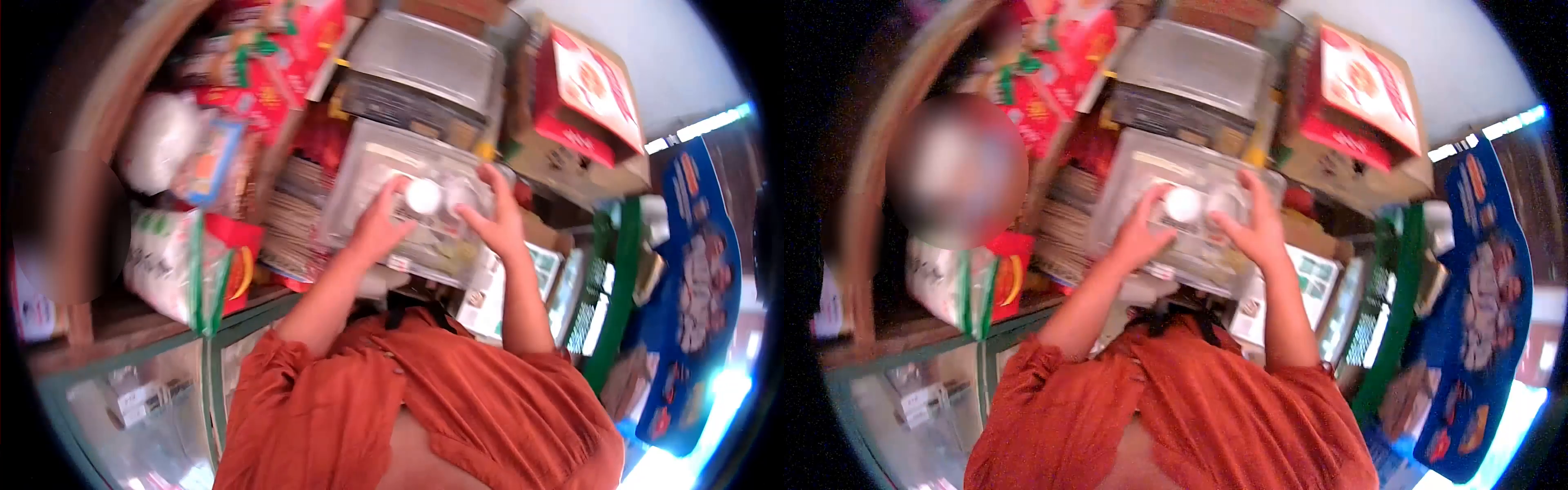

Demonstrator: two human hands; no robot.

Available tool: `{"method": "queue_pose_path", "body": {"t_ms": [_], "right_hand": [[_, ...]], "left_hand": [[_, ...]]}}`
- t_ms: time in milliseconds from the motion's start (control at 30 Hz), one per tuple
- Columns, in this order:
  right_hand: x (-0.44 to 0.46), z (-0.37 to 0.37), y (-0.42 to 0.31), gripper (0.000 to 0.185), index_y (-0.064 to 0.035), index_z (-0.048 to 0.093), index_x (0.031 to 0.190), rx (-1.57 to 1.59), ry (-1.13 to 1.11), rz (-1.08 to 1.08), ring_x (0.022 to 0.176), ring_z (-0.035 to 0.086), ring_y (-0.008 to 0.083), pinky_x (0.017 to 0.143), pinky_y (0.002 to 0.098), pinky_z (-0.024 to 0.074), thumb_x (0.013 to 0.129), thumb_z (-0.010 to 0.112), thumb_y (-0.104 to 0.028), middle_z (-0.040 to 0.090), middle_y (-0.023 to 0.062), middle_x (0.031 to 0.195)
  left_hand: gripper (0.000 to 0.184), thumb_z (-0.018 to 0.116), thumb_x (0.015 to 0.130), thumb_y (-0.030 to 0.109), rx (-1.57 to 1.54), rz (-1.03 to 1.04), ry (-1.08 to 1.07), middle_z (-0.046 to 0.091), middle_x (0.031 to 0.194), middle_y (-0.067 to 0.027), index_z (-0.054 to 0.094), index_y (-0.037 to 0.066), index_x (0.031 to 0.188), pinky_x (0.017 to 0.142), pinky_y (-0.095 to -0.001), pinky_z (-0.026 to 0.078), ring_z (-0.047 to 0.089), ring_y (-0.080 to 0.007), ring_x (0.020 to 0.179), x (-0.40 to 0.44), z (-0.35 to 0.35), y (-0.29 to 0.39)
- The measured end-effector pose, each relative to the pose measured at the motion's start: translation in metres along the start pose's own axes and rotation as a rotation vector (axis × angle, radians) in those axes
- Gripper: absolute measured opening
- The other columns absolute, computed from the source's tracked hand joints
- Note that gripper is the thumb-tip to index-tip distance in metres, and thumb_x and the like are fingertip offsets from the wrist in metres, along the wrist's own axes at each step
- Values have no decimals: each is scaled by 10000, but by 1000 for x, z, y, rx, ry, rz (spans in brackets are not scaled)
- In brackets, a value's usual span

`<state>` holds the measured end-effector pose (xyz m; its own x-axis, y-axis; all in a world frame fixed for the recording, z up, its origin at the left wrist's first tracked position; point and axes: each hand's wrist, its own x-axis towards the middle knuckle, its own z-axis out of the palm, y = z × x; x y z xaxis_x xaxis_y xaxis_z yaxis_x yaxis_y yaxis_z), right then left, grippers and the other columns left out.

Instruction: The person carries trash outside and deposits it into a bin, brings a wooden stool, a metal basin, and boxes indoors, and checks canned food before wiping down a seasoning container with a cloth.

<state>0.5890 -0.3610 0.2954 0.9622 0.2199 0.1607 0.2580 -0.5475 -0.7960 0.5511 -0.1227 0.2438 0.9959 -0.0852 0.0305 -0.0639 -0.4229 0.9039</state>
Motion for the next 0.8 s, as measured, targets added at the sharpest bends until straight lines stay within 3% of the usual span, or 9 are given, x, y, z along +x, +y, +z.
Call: {"method": "queue_pose_path", "body": {"t_ms": [100, 167, 233, 333, 400, 533, 633, 700, 800], "right_hand": [[36, 13, -66, 621, -26, 494, 1312, 174, 15, -179, 1235, 515, 260, 1064, 383, 366, 779, 742, -226, 564, 148, 1297], [62, 37, -116, 550, -22, 533, 1265, 248, -90, -319, 1219, 523, 258, 1050, 383, 367, 775, 724, -186, 578, 139, 1275], [78, 57, -185, 558, -7, 544, 1242, 404, -247, -518, 1188, 534, 271, 1041, 378, 370, 756, 747, -192, 587, 144, 1243], [87, 89, -295, 615, -1, 533, 1261, 526, -370, -944, 1170, 539, 286, 1035, 384, 378, 739, 777, -213, 590, 154, 1223], [87, 105, -367, 793, -9, 434, 1366, 565, -445, -1059, 1236, 504, 319, 1066, 397, 360, 722, 800, -290, 548, 183, 1308], [94, 154, -473, 1251, 41, 138, 1488, 590, -645, -1061, 1348, 397, 364, 1108, 387, 327, 608, 850, -490, 401, 279, 1435], [95, 194, -517, 1309, 70, 115, 1486, 669, -716, -990, 1294, 464, 349, 1074, 371, 372, 568, 873, -474, 440, 281, 1399], [89, 199, -527, 1253, 76, 189, 1460, 792, -900, -891, 1213, 537, 312, 1031, 351, 417, 546, 895, -409, 511, 234, 1337], [85, 203, -526, 1157, 45, 269, 1422, 901, -896, -887, 1138, 579, 267, 994, 338, 446, 538, 908, -342, 566, 181, 1258]], "left_hand": [[841, 730, 771, 141, -57, -96, 81, 422, 1423, -217, 275, 22, 1468, 1124, -385, 305, 386, -302, 1352, -42, -11, -40], [785, 717, 784, 155, -204, -167, 110, 490, 1373, -190, 318, 20, 1447, 1077, -389, 367, 479, -287, 1279, -74, -39, -15], [637, 712, 815, 201, -68, -233, 109, 612, 1226, -140, 445, 67, 1377, 979, -376, 459, 586, -235, 1149, -109, -65, -5], [559, 697, 860, 158, -187, -324, 106, 624, 1179, -110, 475, 15, 1352, 981, -341, 453, 586, -174, 1102, -165, -94, 4], [468, 664, 901, 145, -143, -295, 191, 641, 1149, -98, 507, 13, 1321, 947, -317, 473, 608, -165, 1057, -203, -109, 9], [431, 646, 919, 123, -341, -312, 371, 638, 1171, -104, 516, 19, 1316, 944, -314, 475, 607, -177, 1074, -271, -116, 10], [400, 619, 930, 87, -421, -439, 522, 632, 1189, -114, 517, 23, 1311, 944, -314, 476, 607, -191, 1089, -308, -119, 28], [398, 631, 918, 82, -599, -407, 670, 638, 1176, -105, 533, 34, 1300, 896, -286, 492, 615, -154, 1041, -327, -116, 28], [391, 614, 920, 53, -632, -421, 739, 635, 1179, -116, 533, 36, 1303, 906, -290, 487, 616, -162, 1041, -337, -120, 38]]}}
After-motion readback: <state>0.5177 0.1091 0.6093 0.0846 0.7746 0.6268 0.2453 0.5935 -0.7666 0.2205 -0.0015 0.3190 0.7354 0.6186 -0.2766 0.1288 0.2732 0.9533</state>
